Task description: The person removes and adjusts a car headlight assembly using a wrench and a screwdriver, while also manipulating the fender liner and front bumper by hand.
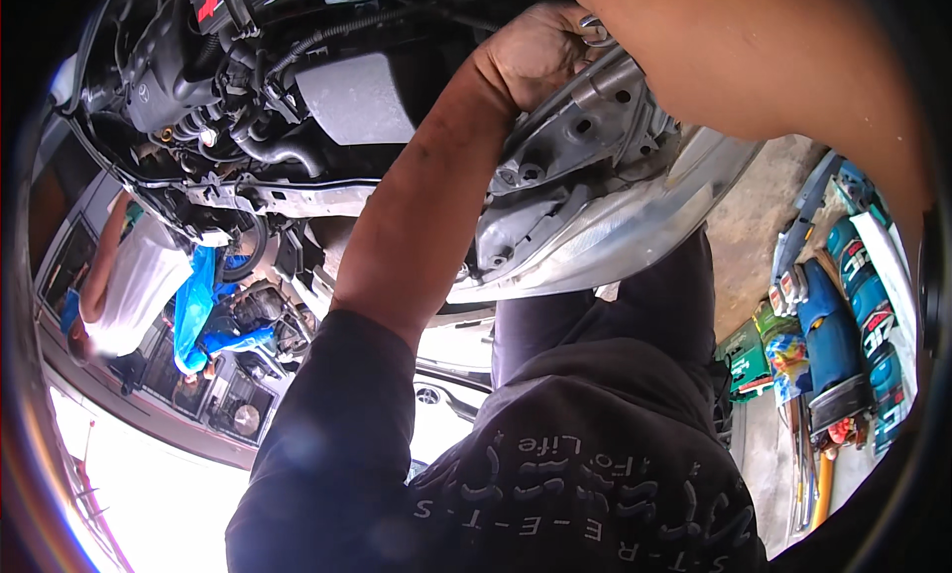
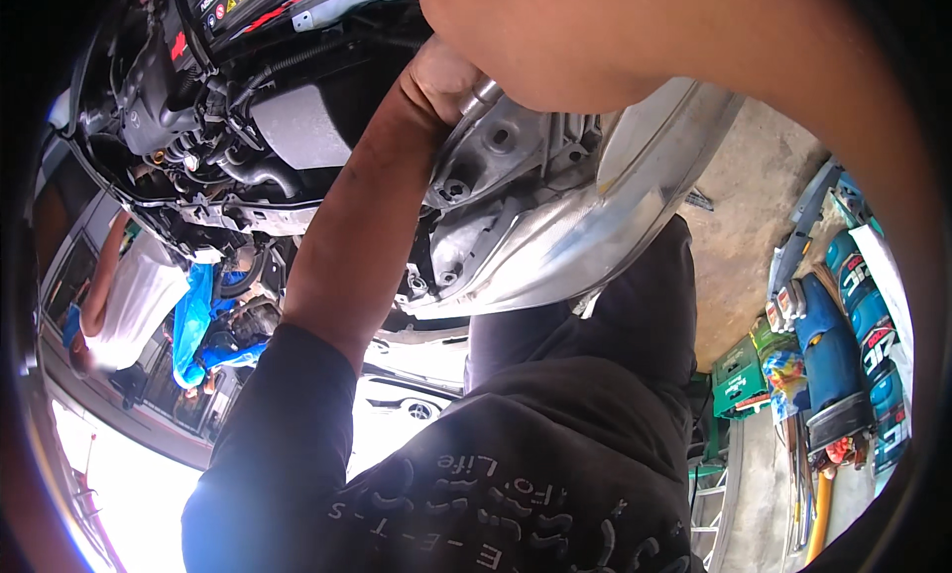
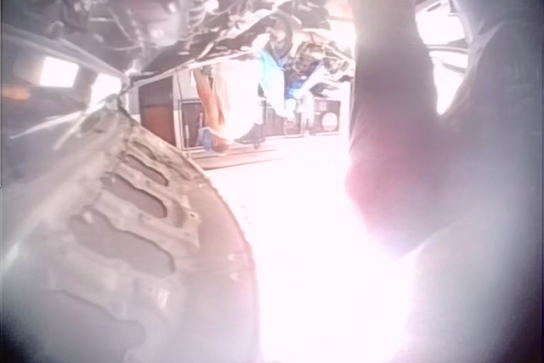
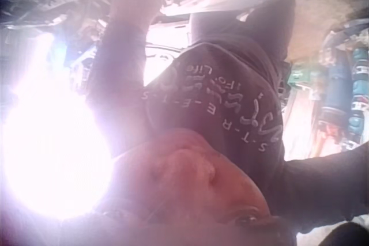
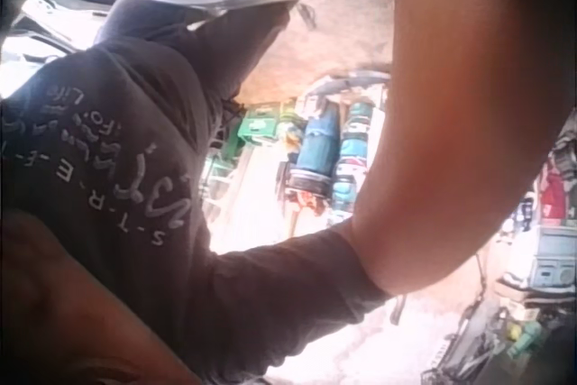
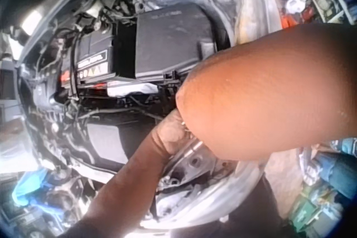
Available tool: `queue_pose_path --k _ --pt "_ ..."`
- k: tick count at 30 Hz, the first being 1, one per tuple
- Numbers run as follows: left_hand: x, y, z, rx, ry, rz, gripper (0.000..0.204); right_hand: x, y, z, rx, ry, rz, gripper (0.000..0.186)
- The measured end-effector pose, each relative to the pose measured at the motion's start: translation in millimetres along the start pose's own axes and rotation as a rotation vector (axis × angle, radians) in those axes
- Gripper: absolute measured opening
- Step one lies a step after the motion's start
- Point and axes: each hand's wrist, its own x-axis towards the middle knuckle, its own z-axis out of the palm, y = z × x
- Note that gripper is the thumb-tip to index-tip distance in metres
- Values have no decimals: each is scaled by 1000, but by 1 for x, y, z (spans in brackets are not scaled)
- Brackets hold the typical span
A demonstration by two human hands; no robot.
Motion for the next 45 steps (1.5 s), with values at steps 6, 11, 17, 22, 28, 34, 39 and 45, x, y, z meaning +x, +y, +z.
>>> queue_pose_path --k 6,11,17,22,28,34,39,45 --pt "7 -4 -8 -352 -319 -172 24 9 -1 -7 -23 -76 -4 57" --pt "11 -14 -10 -150 -298 -10 26 21 -3 -13 -41 -132 -9 58" --pt "19 -35 -33 -82 -199 -98 26 32 -7 -22 -71 -191 -8 59" --pt "14 -34 -31 172 -203 -98 30 42 -6 -25 -92 -226 -7 61" --pt "13 -55 -52 187 -244 -63 33 48 -8 -33 -63 -243 -29 67" --pt "11 -30 -14 709 -126 77 35 44 4 -27 39 -204 -48 61" --pt "7 -18 12 219 -2 -143 32 43 6 -27 123 -237 -42 62" --pt "14 -22 -3 633 -105 -58 28 53 1 -35 161 -359 23 64"
